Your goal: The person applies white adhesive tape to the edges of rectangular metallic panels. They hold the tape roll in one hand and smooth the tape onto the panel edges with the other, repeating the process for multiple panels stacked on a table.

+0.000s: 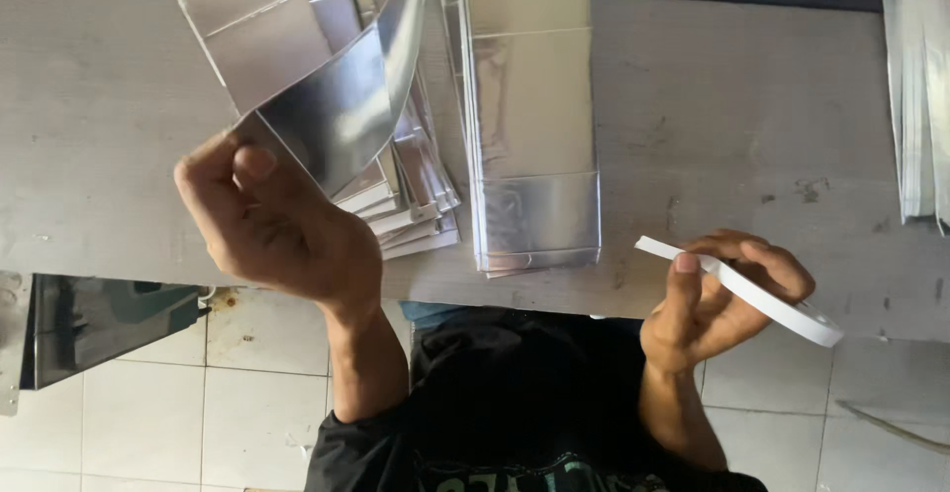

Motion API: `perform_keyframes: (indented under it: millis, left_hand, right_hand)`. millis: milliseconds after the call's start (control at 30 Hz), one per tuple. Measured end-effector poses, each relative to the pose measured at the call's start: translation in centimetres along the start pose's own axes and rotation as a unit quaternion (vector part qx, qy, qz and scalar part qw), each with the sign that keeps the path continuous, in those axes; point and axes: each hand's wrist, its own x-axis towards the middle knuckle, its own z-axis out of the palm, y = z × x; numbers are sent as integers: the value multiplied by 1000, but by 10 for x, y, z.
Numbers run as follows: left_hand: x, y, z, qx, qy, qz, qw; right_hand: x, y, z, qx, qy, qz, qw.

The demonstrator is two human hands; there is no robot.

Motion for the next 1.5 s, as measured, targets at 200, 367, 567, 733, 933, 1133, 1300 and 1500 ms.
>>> perform_keyframes:
  millis: [200, 367, 567, 733, 933, 1133, 1300, 1500]
  left_hand:
    - [-40, -3, -13, -119, -140, 122, 975]
    - [-16, -48, -19, -101, -25, -25, 994]
    - [36, -60, -53, 6, 236, 91, 968]
    - [4, -67, -47, -61, 99, 261, 958]
    - [-23, -71, -58, 96, -372, 158, 910]
    - [-46, -45, -54, 104, -425, 136, 889]
    - [-63, -6, -38, 25, -544, 227, 807]
    - [-65, -3, -43, -35, -490, 242, 837]
  right_hand:
    - [0, -1, 4, 3, -5, 4, 1000]
    - [-2, 0, 2, -13, 1, 10, 1000]
    - [-1, 0, 1, -18, -6, 3, 1000]
    - [1, -7, 3, -23, -9, -9, 1000]
    - [-7, -26, 15, -8, -71, -18, 997]
    - [-15, -41, 33, 48, -110, 8, 993]
    - [-13, -37, 25, -8, -86, 18, 996]
    - [-2, -15, 5, -13, -8, 22, 1000]
